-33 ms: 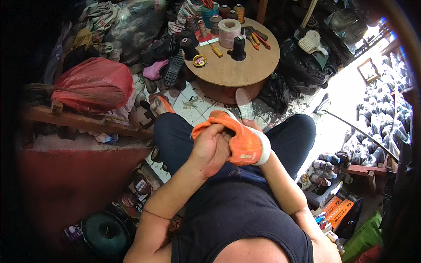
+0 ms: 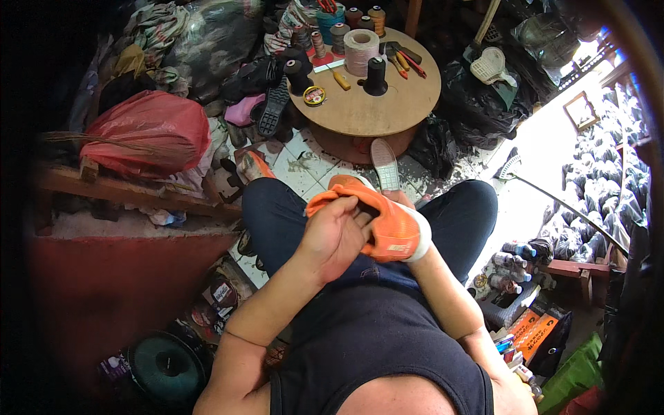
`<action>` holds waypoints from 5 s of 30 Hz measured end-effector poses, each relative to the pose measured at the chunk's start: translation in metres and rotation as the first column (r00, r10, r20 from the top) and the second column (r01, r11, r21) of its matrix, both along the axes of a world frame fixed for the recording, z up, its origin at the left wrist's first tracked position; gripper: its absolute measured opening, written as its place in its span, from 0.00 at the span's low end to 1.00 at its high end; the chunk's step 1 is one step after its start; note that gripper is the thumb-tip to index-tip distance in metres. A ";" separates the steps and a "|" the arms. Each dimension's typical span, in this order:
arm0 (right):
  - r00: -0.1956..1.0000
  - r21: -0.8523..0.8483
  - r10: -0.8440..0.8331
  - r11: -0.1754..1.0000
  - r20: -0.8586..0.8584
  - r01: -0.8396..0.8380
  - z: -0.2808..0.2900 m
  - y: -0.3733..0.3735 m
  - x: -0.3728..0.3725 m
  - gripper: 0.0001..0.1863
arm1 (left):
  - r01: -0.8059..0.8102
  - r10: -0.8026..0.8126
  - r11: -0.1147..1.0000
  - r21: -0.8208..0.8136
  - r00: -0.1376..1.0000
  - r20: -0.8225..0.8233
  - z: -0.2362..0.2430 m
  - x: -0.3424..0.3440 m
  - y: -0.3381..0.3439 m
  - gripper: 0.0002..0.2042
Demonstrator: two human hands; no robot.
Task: The person sits on the floor in a cluttered workshop and handles an orange Nike sneaker. They separate the upper from the sole, then reattach the sole by pressing and aligning the edges, repeatedly checking the fit and pressing the seam.
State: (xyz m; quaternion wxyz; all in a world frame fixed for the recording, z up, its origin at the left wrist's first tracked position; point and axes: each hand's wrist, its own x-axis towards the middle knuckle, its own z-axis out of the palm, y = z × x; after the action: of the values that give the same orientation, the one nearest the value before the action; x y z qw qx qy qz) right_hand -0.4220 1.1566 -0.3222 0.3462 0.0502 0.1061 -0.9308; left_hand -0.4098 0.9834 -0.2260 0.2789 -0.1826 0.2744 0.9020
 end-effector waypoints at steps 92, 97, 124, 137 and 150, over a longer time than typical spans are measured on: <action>0.571 0.338 -0.132 0.691 -0.810 0.639 0.137 0.006 -0.004 0.59 | 0.222 -0.452 0.875 -0.429 0.691 -0.563 -0.010 0.000 0.018 0.30; 0.524 0.510 0.067 0.362 -0.849 0.780 0.102 -0.016 -0.020 0.52 | 0.287 0.006 0.799 0.528 0.875 -0.485 -0.062 0.001 0.026 0.31; 0.632 0.425 -0.214 0.578 -0.745 0.697 0.085 -0.016 0.013 0.52 | 0.140 -0.251 0.952 -0.273 0.867 -0.431 -0.068 0.068 -0.005 0.28; 0.706 0.493 -0.171 0.604 -0.688 0.627 0.083 -0.017 0.023 0.48 | 0.152 -0.507 0.806 -0.572 0.676 -0.534 -0.063 0.085 -0.029 0.31; 0.745 0.622 -0.030 0.529 -0.666 0.577 0.058 -0.010 0.061 0.49 | 0.305 -0.553 0.791 -0.530 0.727 -0.407 -0.065 0.108 -0.053 0.25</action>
State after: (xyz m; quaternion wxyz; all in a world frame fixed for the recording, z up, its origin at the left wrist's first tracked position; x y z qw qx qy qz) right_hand -0.3612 1.1469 -0.2641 0.0564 -0.0681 0.6008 -0.7945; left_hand -0.3016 0.9304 -0.2914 0.3483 0.0946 0.5678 0.7398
